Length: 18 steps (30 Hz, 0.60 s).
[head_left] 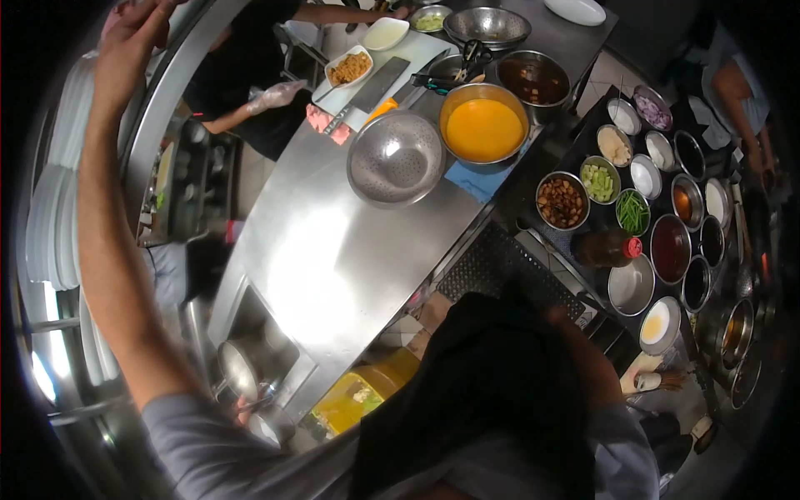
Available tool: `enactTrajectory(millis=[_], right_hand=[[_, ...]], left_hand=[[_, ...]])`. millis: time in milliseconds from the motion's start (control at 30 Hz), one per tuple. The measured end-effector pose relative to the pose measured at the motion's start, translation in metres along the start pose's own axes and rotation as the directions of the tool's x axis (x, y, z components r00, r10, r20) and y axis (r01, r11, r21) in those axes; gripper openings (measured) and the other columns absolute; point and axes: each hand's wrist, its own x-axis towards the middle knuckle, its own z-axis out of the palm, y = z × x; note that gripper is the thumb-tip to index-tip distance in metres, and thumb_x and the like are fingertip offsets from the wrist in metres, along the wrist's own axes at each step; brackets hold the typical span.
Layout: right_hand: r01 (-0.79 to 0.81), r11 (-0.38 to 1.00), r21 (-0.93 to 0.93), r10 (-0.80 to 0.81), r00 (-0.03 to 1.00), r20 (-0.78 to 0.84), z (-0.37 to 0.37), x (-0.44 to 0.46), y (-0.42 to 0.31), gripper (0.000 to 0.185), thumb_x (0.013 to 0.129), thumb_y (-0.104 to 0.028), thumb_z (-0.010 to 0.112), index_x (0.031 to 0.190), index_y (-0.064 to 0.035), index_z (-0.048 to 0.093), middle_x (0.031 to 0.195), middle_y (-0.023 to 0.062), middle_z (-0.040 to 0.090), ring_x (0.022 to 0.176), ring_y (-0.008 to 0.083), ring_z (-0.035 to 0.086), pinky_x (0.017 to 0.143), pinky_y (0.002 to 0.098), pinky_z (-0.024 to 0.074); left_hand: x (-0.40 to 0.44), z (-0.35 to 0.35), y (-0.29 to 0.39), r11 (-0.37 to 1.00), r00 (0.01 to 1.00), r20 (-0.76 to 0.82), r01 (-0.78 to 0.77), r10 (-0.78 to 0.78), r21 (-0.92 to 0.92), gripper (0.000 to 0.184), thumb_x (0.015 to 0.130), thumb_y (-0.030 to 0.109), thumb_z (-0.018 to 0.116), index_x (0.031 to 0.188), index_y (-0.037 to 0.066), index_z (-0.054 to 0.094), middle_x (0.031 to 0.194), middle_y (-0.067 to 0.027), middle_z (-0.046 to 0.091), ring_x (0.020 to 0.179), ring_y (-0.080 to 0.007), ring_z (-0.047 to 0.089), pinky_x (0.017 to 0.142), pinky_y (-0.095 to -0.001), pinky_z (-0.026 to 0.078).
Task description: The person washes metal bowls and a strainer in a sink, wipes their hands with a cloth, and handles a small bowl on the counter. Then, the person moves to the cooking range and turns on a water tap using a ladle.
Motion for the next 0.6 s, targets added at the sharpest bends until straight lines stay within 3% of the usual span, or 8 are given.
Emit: enactTrajectory(millis=[33, 100, 200, 267, 333, 467, 533, 600], right_hand=[[-0.003, 1.000, 0.002, 0.003, 1.000, 0.006, 0.003, -0.004, 0.005, 0.033, 0.086, -0.036, 0.060, 0.104, -0.0112, 0.071, 0.099, 0.0158, 0.069, 0.090, 0.0313, 0.066, 0.083, 0.0445, 0.0518], [-0.078, 0.992, 0.099, 0.071, 0.995, 0.069, 0.006, -0.013, 0.014, 0.035, 0.087, -0.039, 0.060, 0.106, -0.0116, 0.070, 0.102, 0.0157, 0.069, 0.093, 0.0310, 0.066, 0.083, 0.0438, 0.0519], [-0.128, 0.991, -0.040, 0.131, 0.988, 0.081, -0.025, -0.034, -0.008, 0.036, 0.088, -0.039, 0.057, 0.107, -0.0113, 0.070, 0.105, 0.0167, 0.069, 0.097, 0.0322, 0.066, 0.085, 0.0443, 0.0512], [-0.039, 0.995, -0.096, 0.040, 0.999, 0.011, -0.010, -0.030, 0.013, 0.036, 0.089, -0.039, 0.055, 0.107, -0.0109, 0.070, 0.105, 0.0178, 0.068, 0.097, 0.0334, 0.066, 0.085, 0.0452, 0.0511], [0.034, 0.988, -0.151, -0.041, 0.998, -0.040, 0.017, -0.024, 0.031, 0.036, 0.089, -0.038, 0.054, 0.107, -0.0105, 0.069, 0.105, 0.0188, 0.068, 0.097, 0.0346, 0.065, 0.085, 0.0461, 0.0509], [-0.136, 0.978, -0.156, 0.144, 0.988, 0.046, 0.010, -0.018, 0.025, 0.038, 0.091, -0.040, 0.052, 0.107, -0.0097, 0.069, 0.104, 0.0207, 0.067, 0.094, 0.0362, 0.065, 0.085, 0.0482, 0.0505], [-0.155, 0.982, -0.109, 0.168, 0.979, 0.116, -0.005, -0.013, 0.014, 0.039, 0.092, -0.041, 0.051, 0.107, -0.0095, 0.069, 0.104, 0.0212, 0.067, 0.093, 0.0366, 0.065, 0.085, 0.0486, 0.0504], [0.057, 0.953, -0.299, -0.008, 0.987, 0.162, -0.004, -0.016, 0.016, 0.037, 0.093, -0.038, 0.050, 0.106, -0.0089, 0.069, 0.105, 0.0212, 0.067, 0.094, 0.0360, 0.066, 0.084, 0.0481, 0.0506]], left_hand=[[-0.002, 0.003, 0.000, 0.996, 0.994, 0.071, 0.089, -0.089, -0.006, 0.025, 0.089, 0.018, 0.057, 0.091, -0.005, 0.067, 0.069, -0.0098, 0.063, 0.066, -0.0198, 0.057, 0.065, -0.0350, 0.048], [0.023, -0.011, -0.103, 0.979, 0.977, 0.164, 0.160, -0.139, -0.124, 0.022, 0.090, 0.018, 0.058, 0.092, -0.002, 0.067, 0.074, -0.0057, 0.063, 0.071, -0.0153, 0.056, 0.068, -0.0315, 0.048], [0.011, -0.013, -0.074, 0.927, 0.913, 0.349, 0.300, -0.211, -0.224, 0.017, 0.092, 0.019, 0.059, 0.093, 0.003, 0.066, 0.084, 0.0004, 0.062, 0.083, -0.0084, 0.054, 0.077, -0.0257, 0.045], [-0.015, 0.016, 0.012, 1.000, 0.996, 0.087, -0.009, 0.007, 0.017, 0.015, 0.090, 0.018, 0.061, 0.091, 0.004, 0.067, 0.081, -0.0039, 0.064, 0.079, -0.0151, 0.060, 0.074, -0.0304, 0.048], [-0.006, 0.010, -0.007, 0.999, 0.986, 0.164, 0.010, -0.002, -0.042, 0.021, 0.091, 0.019, 0.060, 0.097, 0.000, 0.066, 0.084, -0.0078, 0.065, 0.081, -0.0177, 0.059, 0.076, -0.0310, 0.048], [-0.003, 0.004, 0.000, 0.992, 0.953, 0.291, 0.103, -0.080, -0.067, 0.026, 0.093, 0.019, 0.059, 0.105, -0.003, 0.064, 0.100, -0.0133, 0.065, 0.093, -0.0198, 0.057, 0.082, -0.0313, 0.046], [0.001, 0.000, -0.022, 0.996, 0.956, 0.292, 0.001, 0.024, -0.085, 0.024, 0.095, 0.019, 0.057, 0.105, -0.002, 0.064, 0.094, -0.0111, 0.065, 0.085, -0.0180, 0.056, 0.076, -0.0300, 0.045], [0.010, -0.008, -0.066, 0.995, 0.924, 0.382, -0.025, -0.016, 0.101, 0.041, 0.101, 0.033, 0.049, 0.133, 0.010, 0.056, 0.133, -0.0079, 0.056, 0.120, -0.0181, 0.054, 0.101, -0.0286, 0.039]])
